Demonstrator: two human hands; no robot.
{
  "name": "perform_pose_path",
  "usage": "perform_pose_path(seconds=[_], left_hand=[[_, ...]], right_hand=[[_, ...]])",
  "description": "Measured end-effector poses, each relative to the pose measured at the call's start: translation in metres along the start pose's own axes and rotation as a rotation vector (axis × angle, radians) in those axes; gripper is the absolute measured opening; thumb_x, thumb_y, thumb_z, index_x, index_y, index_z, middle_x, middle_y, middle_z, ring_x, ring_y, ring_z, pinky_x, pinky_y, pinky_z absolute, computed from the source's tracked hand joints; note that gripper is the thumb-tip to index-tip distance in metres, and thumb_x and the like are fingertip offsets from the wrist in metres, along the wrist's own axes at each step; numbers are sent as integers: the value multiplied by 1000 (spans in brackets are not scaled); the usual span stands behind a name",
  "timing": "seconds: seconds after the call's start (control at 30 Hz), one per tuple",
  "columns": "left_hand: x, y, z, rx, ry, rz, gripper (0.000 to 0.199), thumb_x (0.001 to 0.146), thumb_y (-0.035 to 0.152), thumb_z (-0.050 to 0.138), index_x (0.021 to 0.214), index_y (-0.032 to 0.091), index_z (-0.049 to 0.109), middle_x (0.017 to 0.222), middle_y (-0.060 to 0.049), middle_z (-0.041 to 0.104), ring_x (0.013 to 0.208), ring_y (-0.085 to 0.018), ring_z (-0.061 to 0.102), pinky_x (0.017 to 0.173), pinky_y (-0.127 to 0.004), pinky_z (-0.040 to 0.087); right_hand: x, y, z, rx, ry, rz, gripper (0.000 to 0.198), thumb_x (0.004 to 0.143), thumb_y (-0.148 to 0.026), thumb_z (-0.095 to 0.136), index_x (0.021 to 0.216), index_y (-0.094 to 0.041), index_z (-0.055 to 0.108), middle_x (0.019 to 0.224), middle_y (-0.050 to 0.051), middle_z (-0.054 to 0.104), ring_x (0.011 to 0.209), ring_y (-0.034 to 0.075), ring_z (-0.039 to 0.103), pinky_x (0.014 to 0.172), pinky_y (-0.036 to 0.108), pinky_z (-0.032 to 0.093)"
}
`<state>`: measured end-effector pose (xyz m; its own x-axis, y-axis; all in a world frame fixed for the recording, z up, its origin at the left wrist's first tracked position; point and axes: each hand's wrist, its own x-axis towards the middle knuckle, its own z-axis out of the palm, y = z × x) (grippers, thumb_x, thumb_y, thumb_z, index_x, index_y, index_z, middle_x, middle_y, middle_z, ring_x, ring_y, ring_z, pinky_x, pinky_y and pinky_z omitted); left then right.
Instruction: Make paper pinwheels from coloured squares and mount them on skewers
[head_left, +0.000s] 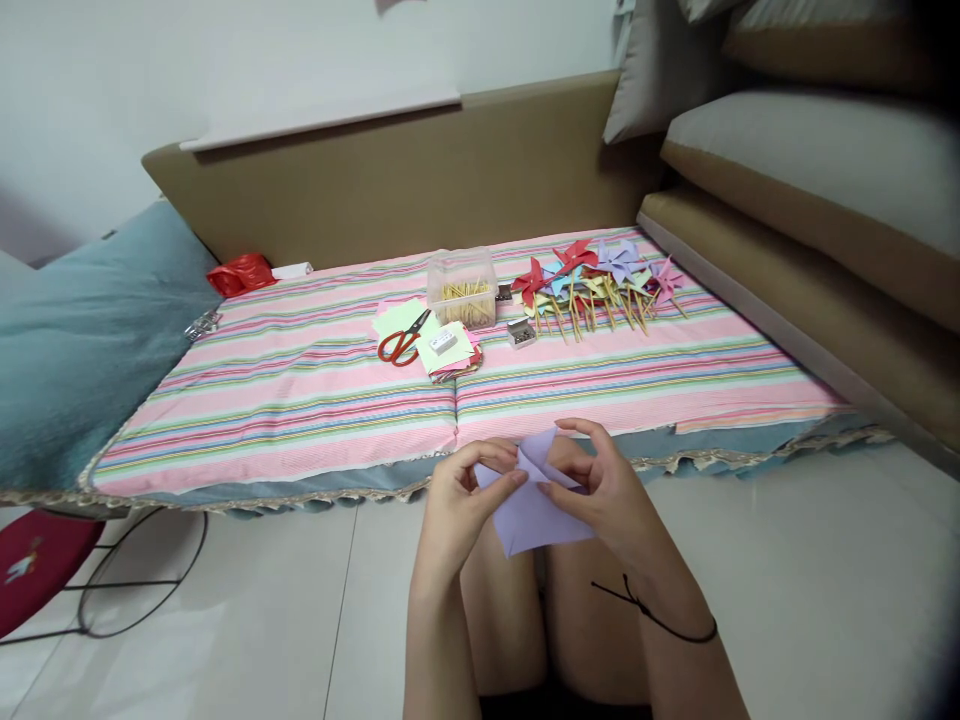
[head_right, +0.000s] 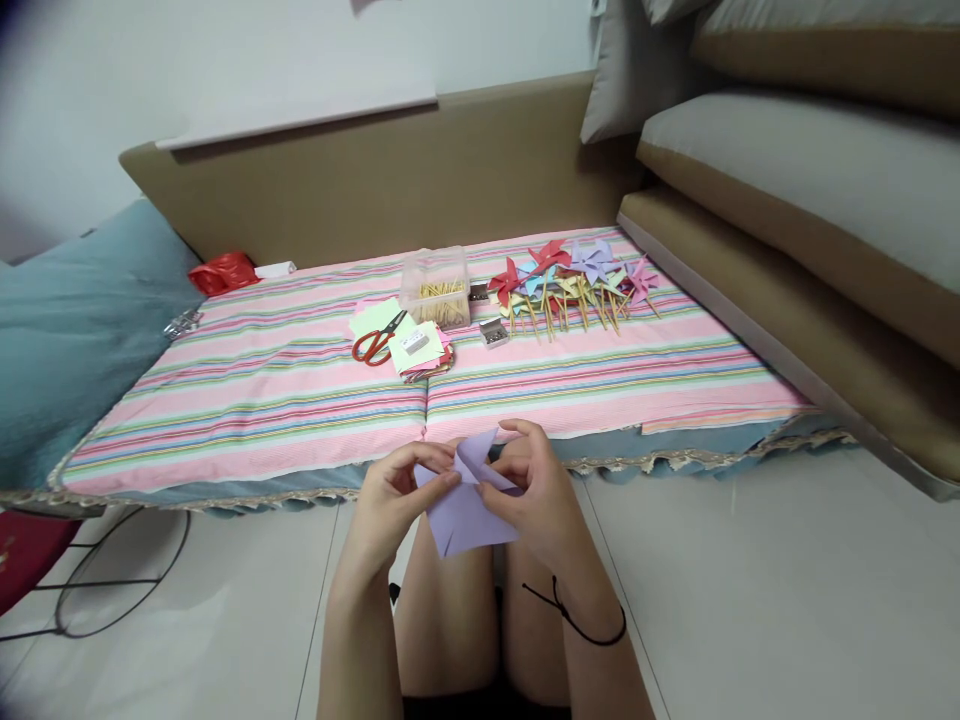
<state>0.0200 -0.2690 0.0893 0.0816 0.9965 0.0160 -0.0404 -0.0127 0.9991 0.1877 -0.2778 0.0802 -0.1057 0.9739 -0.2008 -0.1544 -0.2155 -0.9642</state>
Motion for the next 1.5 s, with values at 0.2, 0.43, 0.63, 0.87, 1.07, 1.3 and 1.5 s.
perform_pose_path(seconds=[0.2,0.43,0.63,0.87,1.07,1.3,1.5], left_hand=[[1,1,8,-11,66,5,12,68,19,78,70,18,66,89,-6,68,103,-22,61,88,-32,44],[-1,-2,15,-46,168,-43,32,66,18,78,91,21,57,111,-5,62,106,-20,58,83,-30,45],[1,-3,17,-94,168,-74,45,64,17,79,98,22,50,110,-6,64,97,-19,62,78,-29,47],[1,-2,17,-165,70,-174,43,64,18,79,95,22,49,81,0,69,76,-16,63,69,-27,48],[1,0,13,-132,68,-168,44,62,18,79,95,23,50,77,3,68,71,-14,64,66,-26,47],[-1,0,11,-69,96,-124,43,64,15,76,96,24,48,77,2,70,75,-16,67,68,-27,48],[-2,-2,10,-18,121,-99,44,64,15,77,97,24,49,81,1,72,77,-18,68,69,-29,48]], right_hand=[[-1,-3,3,13,20,-11,64,66,-28,76,119,-26,40,69,-4,70,65,16,66,60,26,48],[0,-1,2,56,28,-36,66,67,-30,77,121,-26,39,70,-3,71,65,16,65,61,27,49],[-2,-3,4,60,47,-48,67,67,-33,78,121,-26,40,70,-3,70,67,17,65,63,28,50],[0,-1,1,66,50,-47,69,67,-30,79,123,-26,38,71,-3,70,67,16,65,64,28,51],[0,1,0,54,48,-39,71,66,-35,81,123,-26,39,70,-3,71,68,18,65,64,29,50],[2,5,1,26,62,-24,78,63,-44,82,126,-26,39,74,1,74,72,21,68,65,31,51],[2,6,2,17,73,-14,81,62,-45,82,127,-25,39,73,1,74,70,22,69,62,31,52]])
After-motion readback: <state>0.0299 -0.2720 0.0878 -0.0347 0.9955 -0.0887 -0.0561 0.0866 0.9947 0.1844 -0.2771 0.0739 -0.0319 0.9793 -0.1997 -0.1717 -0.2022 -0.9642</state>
